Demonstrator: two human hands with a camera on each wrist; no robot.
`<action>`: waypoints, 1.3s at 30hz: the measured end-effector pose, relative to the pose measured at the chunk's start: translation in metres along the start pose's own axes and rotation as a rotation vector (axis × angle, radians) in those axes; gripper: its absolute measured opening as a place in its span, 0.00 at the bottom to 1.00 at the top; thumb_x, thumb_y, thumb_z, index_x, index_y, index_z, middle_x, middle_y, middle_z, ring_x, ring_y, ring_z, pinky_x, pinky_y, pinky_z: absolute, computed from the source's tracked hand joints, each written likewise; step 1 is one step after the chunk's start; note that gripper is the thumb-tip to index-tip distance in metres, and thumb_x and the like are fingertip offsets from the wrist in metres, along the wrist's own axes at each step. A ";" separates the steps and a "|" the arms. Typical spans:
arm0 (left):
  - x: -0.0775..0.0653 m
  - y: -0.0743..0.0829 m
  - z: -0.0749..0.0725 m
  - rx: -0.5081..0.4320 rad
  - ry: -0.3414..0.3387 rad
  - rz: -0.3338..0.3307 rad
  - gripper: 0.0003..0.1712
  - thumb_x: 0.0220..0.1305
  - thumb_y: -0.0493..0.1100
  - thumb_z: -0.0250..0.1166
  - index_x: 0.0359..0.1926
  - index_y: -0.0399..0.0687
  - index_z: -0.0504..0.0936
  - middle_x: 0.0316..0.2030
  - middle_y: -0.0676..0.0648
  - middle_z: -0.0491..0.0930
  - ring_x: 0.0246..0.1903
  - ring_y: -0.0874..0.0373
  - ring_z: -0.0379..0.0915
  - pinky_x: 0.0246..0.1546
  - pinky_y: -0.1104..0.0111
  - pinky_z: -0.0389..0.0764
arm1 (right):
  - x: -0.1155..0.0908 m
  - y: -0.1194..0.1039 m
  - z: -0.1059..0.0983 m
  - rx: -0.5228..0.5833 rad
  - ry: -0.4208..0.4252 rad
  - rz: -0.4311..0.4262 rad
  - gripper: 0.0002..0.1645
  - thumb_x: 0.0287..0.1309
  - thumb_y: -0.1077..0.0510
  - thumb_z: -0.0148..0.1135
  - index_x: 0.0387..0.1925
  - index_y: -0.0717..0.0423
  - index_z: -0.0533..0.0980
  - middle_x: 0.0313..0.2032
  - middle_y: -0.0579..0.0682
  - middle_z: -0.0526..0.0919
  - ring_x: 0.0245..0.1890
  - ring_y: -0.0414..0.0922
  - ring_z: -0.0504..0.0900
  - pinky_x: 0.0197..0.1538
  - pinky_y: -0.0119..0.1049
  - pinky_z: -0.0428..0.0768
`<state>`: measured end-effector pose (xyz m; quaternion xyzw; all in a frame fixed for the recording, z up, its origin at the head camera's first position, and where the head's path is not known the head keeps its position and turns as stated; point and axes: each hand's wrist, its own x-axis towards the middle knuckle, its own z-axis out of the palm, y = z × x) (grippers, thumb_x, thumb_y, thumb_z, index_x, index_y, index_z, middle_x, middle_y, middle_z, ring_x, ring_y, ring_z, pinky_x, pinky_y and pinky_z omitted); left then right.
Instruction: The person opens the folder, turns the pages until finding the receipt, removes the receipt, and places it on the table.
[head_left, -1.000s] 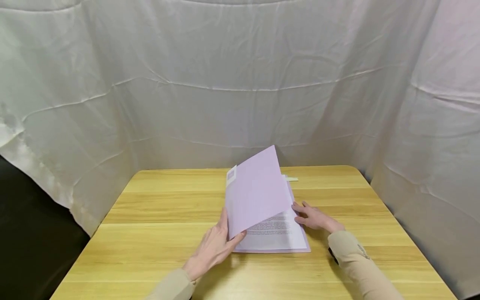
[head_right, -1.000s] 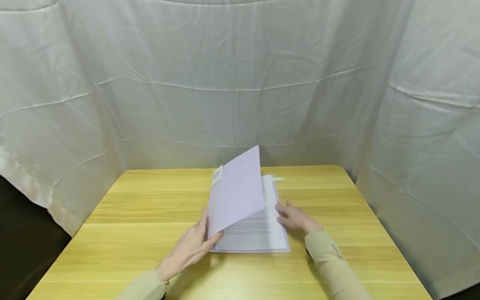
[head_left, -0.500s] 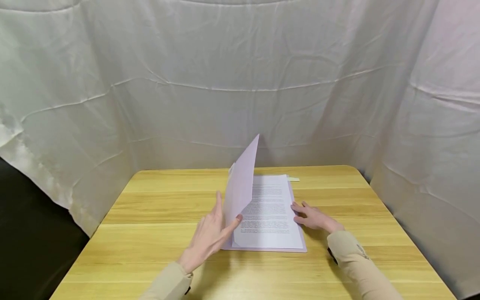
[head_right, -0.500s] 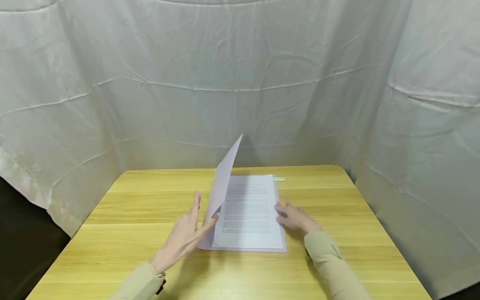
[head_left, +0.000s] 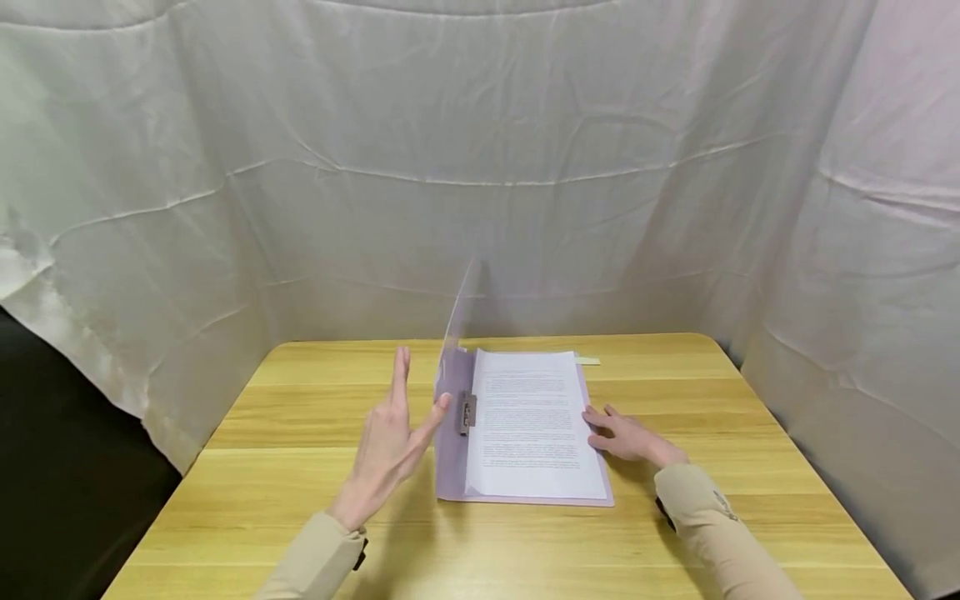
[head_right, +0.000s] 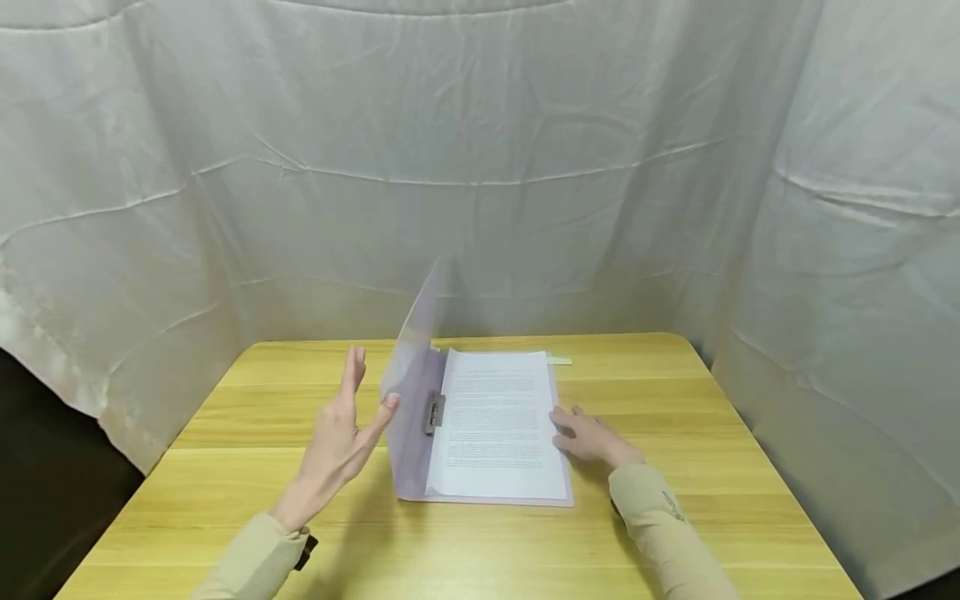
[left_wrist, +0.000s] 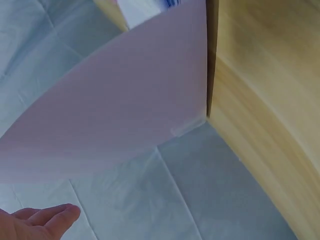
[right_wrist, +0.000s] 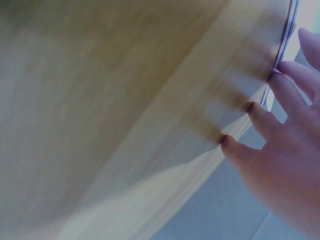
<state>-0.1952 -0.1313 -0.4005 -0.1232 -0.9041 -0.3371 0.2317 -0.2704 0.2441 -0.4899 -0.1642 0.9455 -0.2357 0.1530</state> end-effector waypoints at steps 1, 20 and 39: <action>0.001 0.000 -0.002 -0.005 0.020 0.015 0.53 0.71 0.59 0.59 0.81 0.47 0.39 0.73 0.34 0.64 0.10 0.67 0.51 0.18 0.70 0.75 | 0.000 0.000 0.000 0.001 -0.001 0.001 0.36 0.73 0.50 0.55 0.74 0.63 0.61 0.76 0.67 0.57 0.75 0.75 0.48 0.72 0.76 0.48; 0.008 -0.035 -0.017 -0.048 0.324 0.459 0.28 0.69 0.35 0.55 0.69 0.33 0.68 0.69 0.36 0.71 0.67 0.39 0.71 0.75 0.72 0.63 | 0.003 0.002 0.002 -0.002 0.006 -0.013 0.36 0.72 0.50 0.55 0.74 0.63 0.61 0.75 0.66 0.58 0.75 0.75 0.48 0.71 0.76 0.50; 0.013 -0.053 -0.042 0.127 0.405 0.573 0.19 0.54 0.23 0.59 0.48 0.31 0.83 0.46 0.33 0.83 0.53 0.38 0.78 0.77 0.60 0.62 | 0.002 0.002 0.003 -0.010 0.016 -0.042 0.35 0.73 0.52 0.55 0.73 0.65 0.62 0.75 0.67 0.59 0.75 0.75 0.48 0.71 0.76 0.49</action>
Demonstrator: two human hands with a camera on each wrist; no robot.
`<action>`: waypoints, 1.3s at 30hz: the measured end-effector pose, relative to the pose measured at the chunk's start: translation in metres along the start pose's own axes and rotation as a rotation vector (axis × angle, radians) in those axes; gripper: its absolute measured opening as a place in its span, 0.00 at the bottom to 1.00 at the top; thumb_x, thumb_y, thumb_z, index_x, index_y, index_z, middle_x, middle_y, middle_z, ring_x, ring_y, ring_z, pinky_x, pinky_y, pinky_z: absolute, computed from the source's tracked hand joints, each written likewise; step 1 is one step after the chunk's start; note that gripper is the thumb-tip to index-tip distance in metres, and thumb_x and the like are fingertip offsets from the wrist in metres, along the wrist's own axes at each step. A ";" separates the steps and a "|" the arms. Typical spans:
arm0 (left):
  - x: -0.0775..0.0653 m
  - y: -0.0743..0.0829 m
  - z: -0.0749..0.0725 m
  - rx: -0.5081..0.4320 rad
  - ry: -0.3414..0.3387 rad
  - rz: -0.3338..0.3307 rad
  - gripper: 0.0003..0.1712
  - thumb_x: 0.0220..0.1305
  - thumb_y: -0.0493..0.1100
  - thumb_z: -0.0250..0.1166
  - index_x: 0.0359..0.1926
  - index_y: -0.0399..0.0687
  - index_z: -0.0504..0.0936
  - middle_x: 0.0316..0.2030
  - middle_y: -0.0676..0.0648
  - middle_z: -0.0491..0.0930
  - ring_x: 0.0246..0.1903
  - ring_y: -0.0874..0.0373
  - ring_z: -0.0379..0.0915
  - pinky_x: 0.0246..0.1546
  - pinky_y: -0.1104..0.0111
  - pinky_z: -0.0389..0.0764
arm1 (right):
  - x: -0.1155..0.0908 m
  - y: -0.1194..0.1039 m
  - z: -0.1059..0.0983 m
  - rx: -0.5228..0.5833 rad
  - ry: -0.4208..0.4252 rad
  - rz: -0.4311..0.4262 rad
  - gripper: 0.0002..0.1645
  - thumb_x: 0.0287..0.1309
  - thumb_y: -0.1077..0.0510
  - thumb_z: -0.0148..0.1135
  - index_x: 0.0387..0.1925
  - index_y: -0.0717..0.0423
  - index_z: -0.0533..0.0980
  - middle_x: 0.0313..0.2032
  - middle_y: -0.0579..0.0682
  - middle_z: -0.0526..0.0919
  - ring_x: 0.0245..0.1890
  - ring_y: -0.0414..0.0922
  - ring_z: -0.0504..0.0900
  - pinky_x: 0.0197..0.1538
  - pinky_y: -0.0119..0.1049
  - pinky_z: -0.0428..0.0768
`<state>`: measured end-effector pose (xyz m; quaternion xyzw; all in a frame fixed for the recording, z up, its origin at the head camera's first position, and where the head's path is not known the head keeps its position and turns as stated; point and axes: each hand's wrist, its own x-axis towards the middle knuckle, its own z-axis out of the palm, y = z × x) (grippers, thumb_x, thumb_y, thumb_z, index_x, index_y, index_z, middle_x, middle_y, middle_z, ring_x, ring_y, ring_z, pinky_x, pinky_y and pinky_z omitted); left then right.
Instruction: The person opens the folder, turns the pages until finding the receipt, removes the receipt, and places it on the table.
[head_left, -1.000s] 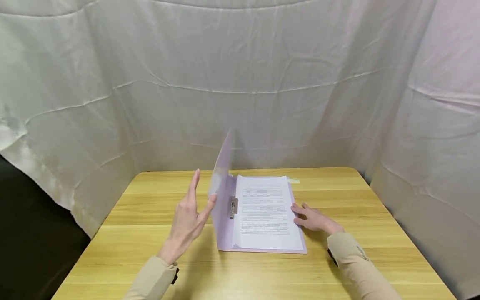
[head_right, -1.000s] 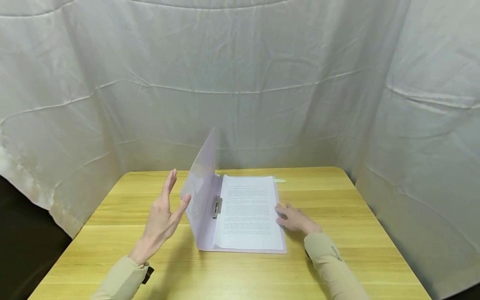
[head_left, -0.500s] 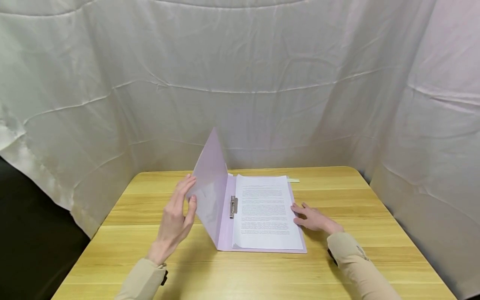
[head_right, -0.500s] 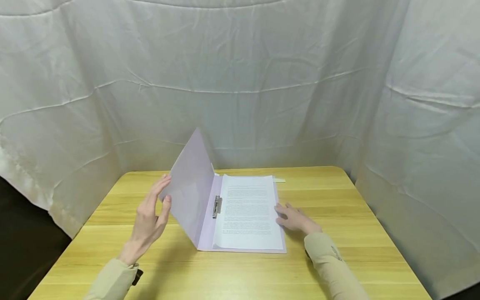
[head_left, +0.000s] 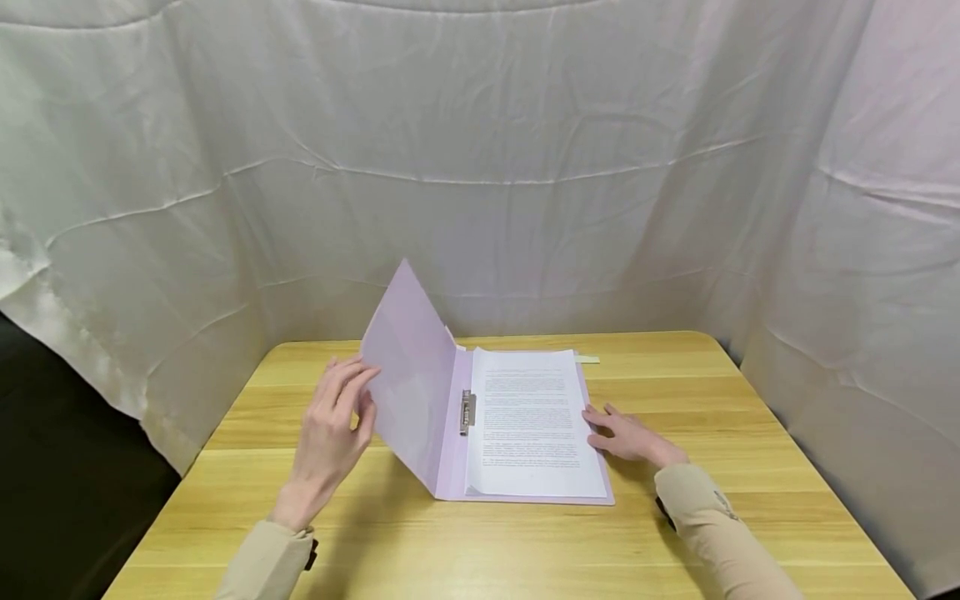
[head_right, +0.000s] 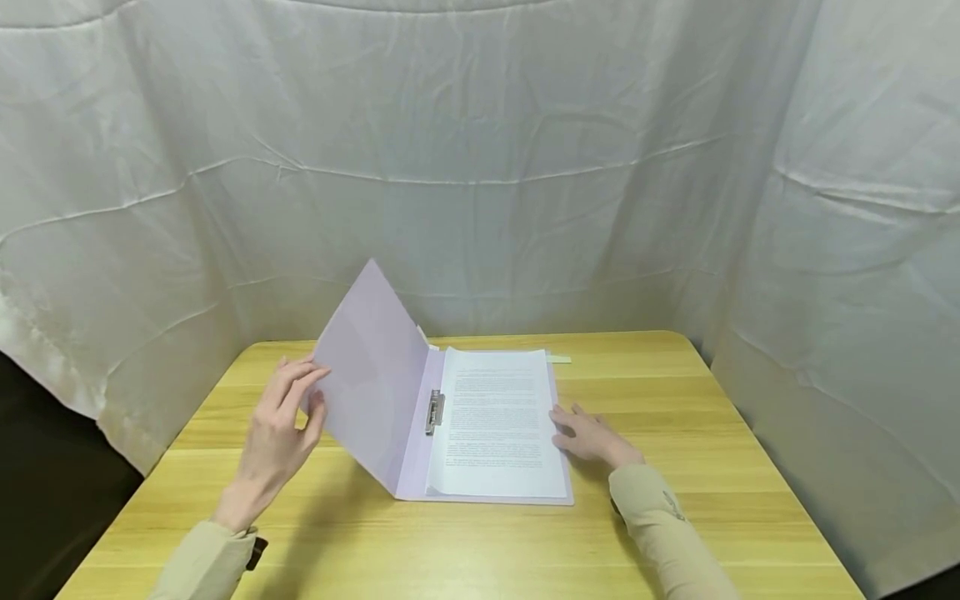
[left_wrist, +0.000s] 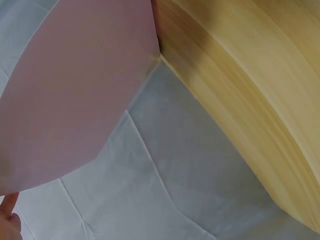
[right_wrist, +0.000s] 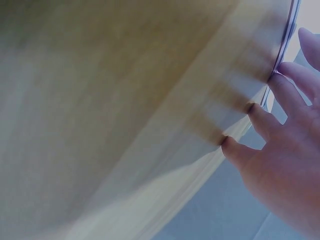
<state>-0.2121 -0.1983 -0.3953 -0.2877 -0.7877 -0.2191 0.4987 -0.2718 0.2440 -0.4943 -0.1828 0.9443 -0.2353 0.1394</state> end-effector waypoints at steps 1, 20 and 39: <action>-0.001 -0.001 -0.001 0.024 -0.014 -0.002 0.19 0.53 0.22 0.60 0.48 0.31 0.83 0.45 0.33 0.83 0.53 0.38 0.78 0.78 0.59 0.62 | 0.000 0.000 0.000 -0.001 0.000 0.001 0.35 0.73 0.52 0.55 0.73 0.65 0.62 0.75 0.67 0.59 0.75 0.75 0.48 0.71 0.76 0.49; -0.013 -0.003 -0.017 0.452 -0.295 -0.096 0.16 0.54 0.27 0.63 0.44 0.38 0.87 0.39 0.41 0.89 0.40 0.41 0.85 0.72 0.47 0.66 | 0.000 0.001 0.001 -0.012 -0.006 0.007 0.36 0.72 0.51 0.55 0.73 0.65 0.62 0.75 0.67 0.59 0.75 0.75 0.48 0.73 0.75 0.48; -0.039 -0.024 0.022 0.375 -0.622 -0.279 0.25 0.52 0.38 0.76 0.53 0.40 0.83 0.53 0.39 0.85 0.49 0.40 0.84 0.51 0.51 0.84 | -0.001 -0.004 0.003 -0.044 0.070 -0.021 0.35 0.69 0.51 0.59 0.70 0.67 0.66 0.73 0.69 0.63 0.73 0.74 0.56 0.72 0.72 0.56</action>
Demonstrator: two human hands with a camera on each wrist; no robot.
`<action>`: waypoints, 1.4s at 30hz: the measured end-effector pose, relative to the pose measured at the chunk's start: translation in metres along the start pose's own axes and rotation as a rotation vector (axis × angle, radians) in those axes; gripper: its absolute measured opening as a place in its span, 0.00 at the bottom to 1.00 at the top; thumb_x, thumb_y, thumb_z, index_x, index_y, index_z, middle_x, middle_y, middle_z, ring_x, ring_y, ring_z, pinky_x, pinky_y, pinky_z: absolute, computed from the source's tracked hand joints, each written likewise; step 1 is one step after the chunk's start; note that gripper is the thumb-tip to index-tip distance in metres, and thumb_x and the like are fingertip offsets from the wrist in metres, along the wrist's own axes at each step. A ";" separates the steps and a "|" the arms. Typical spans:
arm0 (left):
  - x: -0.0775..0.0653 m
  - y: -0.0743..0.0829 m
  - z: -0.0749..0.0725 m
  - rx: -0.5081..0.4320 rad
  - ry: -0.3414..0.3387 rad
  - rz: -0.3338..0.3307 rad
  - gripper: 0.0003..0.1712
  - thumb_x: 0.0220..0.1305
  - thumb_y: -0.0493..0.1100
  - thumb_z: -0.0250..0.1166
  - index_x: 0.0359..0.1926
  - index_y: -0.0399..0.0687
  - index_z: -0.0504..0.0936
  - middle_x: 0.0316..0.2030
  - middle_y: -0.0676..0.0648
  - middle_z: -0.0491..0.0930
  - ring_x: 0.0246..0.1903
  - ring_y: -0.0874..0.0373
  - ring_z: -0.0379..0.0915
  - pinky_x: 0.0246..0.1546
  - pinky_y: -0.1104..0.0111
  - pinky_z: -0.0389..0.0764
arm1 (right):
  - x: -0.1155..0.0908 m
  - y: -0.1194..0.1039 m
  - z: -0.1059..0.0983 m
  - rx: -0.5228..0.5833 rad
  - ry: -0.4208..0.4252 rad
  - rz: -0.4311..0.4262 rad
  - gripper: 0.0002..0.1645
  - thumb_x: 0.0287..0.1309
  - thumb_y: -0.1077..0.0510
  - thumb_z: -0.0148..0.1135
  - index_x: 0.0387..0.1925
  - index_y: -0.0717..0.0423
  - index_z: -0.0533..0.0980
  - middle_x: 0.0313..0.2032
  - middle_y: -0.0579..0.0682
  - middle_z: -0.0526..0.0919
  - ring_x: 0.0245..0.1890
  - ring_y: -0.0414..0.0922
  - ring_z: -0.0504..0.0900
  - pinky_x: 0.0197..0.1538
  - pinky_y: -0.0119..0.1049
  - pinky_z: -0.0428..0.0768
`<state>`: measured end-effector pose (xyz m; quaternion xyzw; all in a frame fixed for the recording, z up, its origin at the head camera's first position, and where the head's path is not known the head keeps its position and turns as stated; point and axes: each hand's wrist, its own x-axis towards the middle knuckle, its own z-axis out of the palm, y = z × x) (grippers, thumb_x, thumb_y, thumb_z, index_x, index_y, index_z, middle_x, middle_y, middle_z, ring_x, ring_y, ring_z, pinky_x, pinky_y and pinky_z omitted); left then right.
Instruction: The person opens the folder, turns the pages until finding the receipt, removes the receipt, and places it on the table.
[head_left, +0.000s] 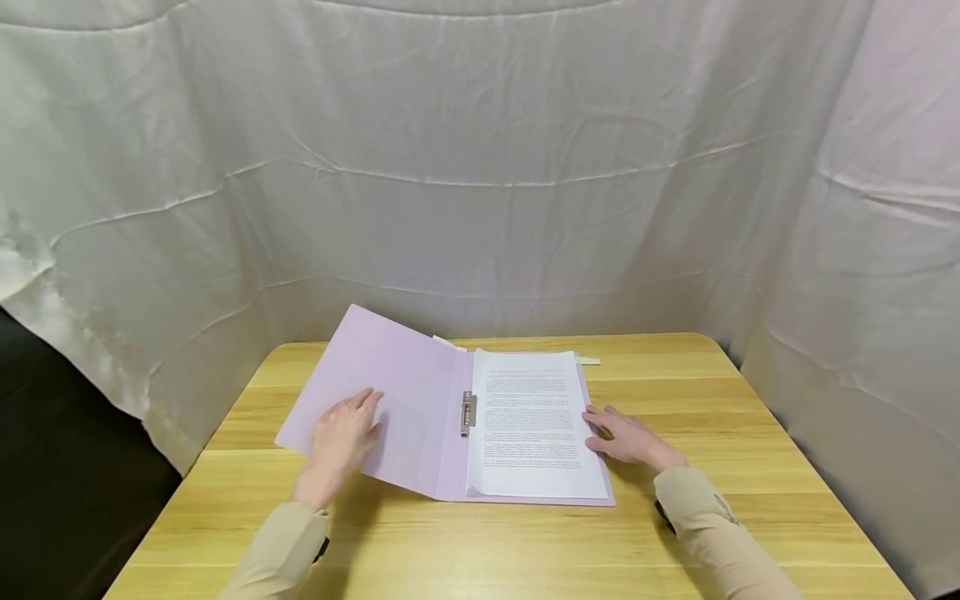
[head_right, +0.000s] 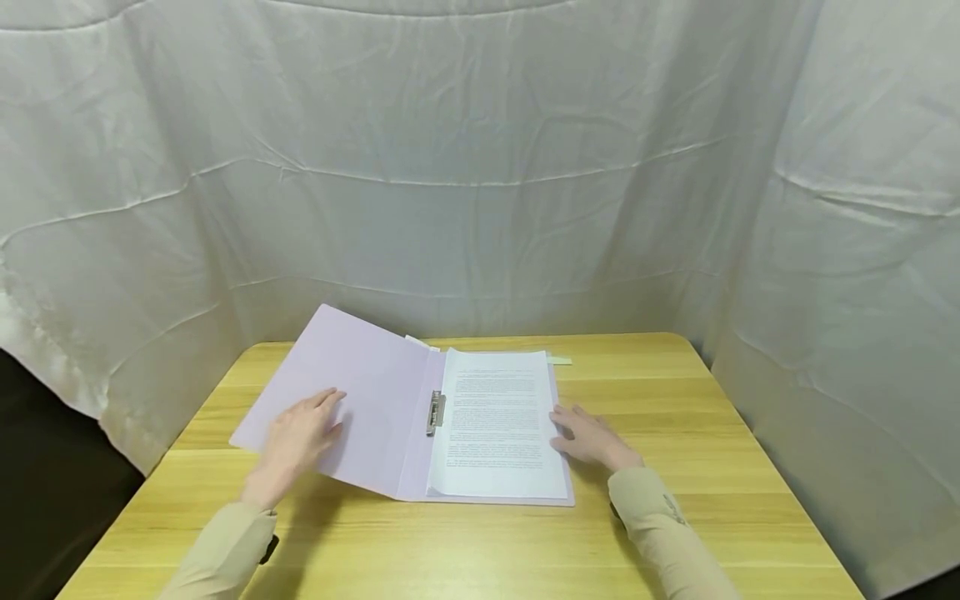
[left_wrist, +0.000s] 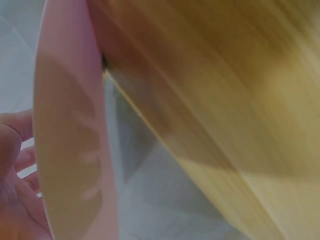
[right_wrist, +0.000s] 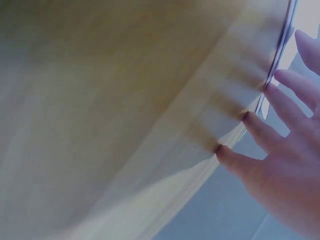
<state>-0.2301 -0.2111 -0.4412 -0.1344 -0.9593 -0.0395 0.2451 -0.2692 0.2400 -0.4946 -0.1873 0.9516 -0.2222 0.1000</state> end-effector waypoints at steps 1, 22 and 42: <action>0.001 0.000 0.003 -0.006 -0.013 0.000 0.25 0.52 0.38 0.75 0.53 0.40 0.83 0.53 0.38 0.85 0.48 0.40 0.84 0.50 0.50 0.84 | 0.000 -0.001 0.000 -0.003 0.008 -0.003 0.34 0.69 0.51 0.59 0.69 0.67 0.67 0.72 0.69 0.64 0.73 0.73 0.57 0.72 0.71 0.57; 0.030 0.005 0.051 -0.279 -0.458 -0.058 0.37 0.62 0.46 0.71 0.68 0.37 0.71 0.67 0.35 0.73 0.65 0.36 0.71 0.64 0.41 0.73 | 0.019 -0.004 0.004 0.019 0.058 0.000 0.38 0.64 0.50 0.66 0.69 0.67 0.67 0.73 0.71 0.61 0.73 0.70 0.60 0.73 0.68 0.60; 0.039 0.017 0.077 -0.435 -0.655 -0.089 0.48 0.62 0.54 0.70 0.76 0.41 0.60 0.76 0.34 0.57 0.75 0.35 0.54 0.75 0.40 0.58 | 0.036 -0.011 0.005 0.035 -0.008 -0.092 0.42 0.64 0.49 0.66 0.69 0.72 0.65 0.73 0.72 0.59 0.75 0.72 0.55 0.75 0.69 0.54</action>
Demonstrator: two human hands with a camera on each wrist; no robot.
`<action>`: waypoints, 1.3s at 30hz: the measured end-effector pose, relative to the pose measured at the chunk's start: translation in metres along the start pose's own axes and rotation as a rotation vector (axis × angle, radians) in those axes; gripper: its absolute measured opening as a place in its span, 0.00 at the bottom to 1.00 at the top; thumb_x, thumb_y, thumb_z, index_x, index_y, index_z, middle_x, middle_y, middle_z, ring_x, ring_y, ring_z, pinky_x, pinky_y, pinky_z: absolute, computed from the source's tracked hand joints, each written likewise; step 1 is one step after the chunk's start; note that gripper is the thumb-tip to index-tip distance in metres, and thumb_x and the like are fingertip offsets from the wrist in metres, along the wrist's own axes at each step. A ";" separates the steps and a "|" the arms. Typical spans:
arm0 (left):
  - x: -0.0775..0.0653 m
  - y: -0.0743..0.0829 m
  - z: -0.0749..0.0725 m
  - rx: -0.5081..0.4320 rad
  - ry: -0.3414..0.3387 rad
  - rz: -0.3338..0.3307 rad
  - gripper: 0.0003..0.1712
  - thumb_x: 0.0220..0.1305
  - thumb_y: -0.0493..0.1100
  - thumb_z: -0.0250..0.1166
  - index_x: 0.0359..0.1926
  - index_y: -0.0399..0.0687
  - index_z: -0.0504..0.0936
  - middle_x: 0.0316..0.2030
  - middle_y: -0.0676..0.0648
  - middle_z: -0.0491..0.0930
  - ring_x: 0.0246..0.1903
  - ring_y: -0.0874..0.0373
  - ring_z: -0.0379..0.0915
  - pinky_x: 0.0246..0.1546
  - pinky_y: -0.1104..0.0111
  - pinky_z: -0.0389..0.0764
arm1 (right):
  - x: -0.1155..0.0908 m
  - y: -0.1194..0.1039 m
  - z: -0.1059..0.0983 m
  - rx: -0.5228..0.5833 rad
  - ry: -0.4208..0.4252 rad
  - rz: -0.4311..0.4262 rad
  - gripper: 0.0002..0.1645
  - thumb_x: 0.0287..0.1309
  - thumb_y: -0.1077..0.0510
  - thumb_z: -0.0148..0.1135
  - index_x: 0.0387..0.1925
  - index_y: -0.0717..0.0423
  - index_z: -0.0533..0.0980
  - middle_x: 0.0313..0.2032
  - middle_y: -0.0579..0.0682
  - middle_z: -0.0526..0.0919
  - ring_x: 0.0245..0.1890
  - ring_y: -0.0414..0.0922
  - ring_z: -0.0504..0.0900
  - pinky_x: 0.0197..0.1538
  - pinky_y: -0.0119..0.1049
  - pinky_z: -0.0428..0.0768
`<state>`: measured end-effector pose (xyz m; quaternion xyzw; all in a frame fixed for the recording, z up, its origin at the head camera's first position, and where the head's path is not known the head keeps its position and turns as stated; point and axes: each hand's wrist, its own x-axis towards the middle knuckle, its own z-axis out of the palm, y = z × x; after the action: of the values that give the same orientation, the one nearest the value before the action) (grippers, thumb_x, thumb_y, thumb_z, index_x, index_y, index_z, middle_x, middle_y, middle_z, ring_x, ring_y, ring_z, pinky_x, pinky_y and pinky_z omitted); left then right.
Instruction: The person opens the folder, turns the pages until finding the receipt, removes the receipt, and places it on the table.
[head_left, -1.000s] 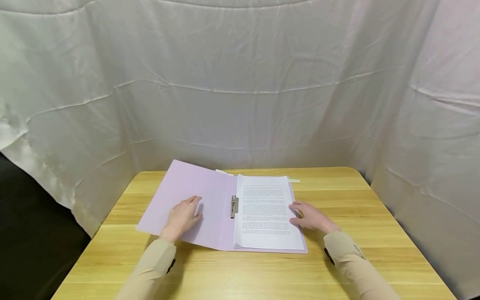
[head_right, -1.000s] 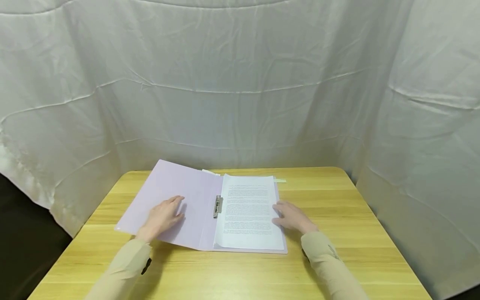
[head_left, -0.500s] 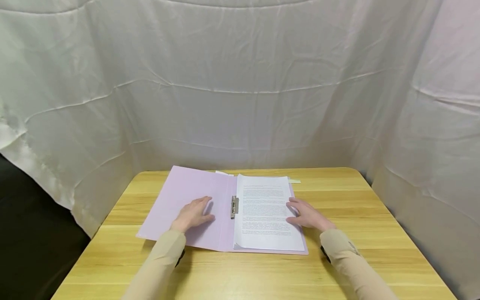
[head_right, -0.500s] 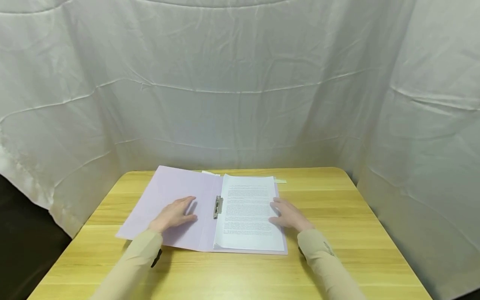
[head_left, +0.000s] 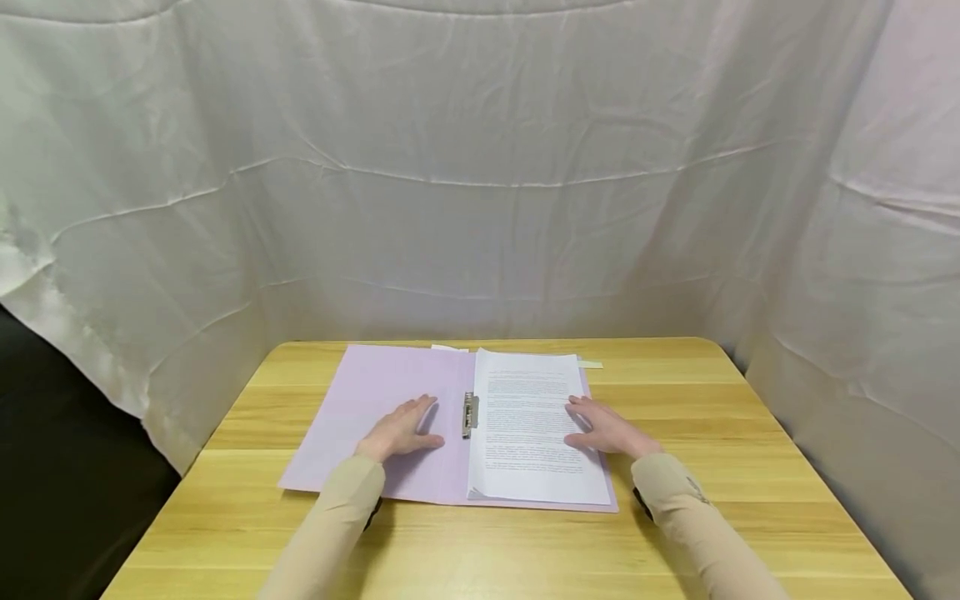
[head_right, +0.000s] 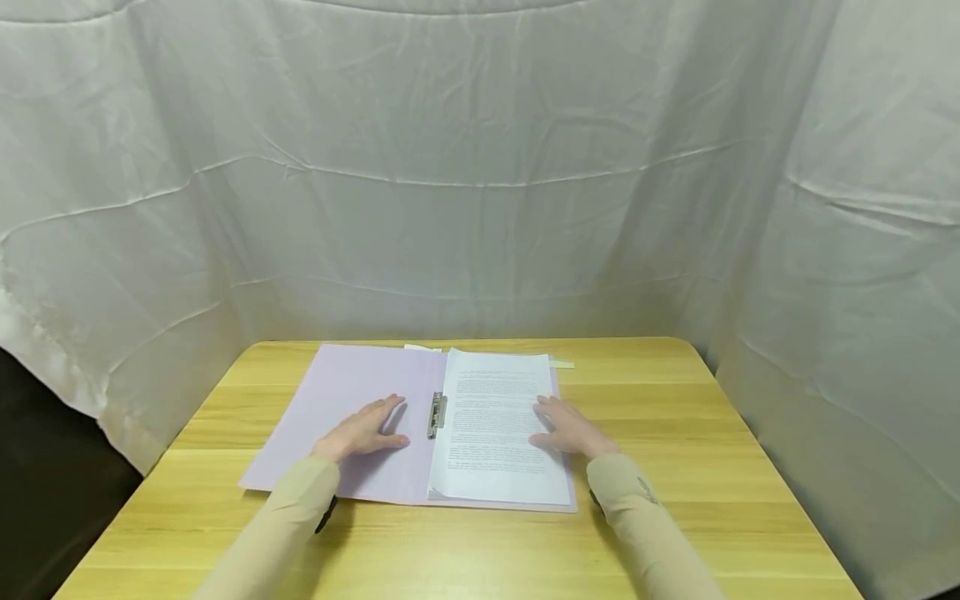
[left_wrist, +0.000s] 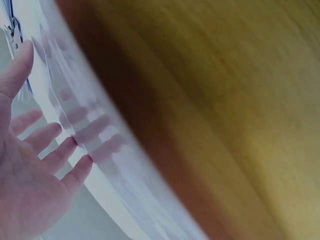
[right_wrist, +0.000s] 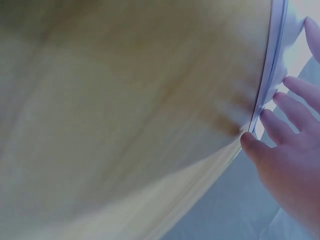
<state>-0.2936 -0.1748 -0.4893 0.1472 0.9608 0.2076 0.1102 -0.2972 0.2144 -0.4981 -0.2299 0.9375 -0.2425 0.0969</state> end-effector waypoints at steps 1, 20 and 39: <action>0.000 0.000 0.001 -0.001 -0.005 -0.004 0.48 0.62 0.55 0.70 0.76 0.41 0.59 0.77 0.35 0.56 0.76 0.35 0.53 0.75 0.40 0.57 | 0.000 -0.001 0.000 0.000 -0.004 0.003 0.43 0.63 0.49 0.66 0.69 0.72 0.65 0.73 0.72 0.59 0.75 0.72 0.55 0.75 0.68 0.54; -0.006 0.014 -0.010 0.025 -0.139 0.014 0.51 0.57 0.54 0.75 0.75 0.39 0.62 0.75 0.34 0.61 0.75 0.37 0.55 0.78 0.46 0.56 | -0.014 0.004 -0.012 -0.052 0.017 -0.025 0.40 0.62 0.50 0.68 0.65 0.74 0.69 0.67 0.74 0.69 0.68 0.73 0.65 0.71 0.67 0.63; -0.025 0.021 -0.010 0.033 -0.214 0.065 0.52 0.53 0.53 0.77 0.74 0.42 0.64 0.74 0.31 0.58 0.76 0.32 0.51 0.74 0.38 0.57 | -0.037 0.010 -0.010 -0.117 0.069 -0.048 0.34 0.57 0.47 0.72 0.59 0.63 0.78 0.53 0.60 0.81 0.58 0.62 0.76 0.64 0.63 0.72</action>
<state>-0.2677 -0.1688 -0.4680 0.2014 0.9415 0.1782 0.2028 -0.2719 0.2436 -0.4923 -0.2492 0.9471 -0.1974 0.0451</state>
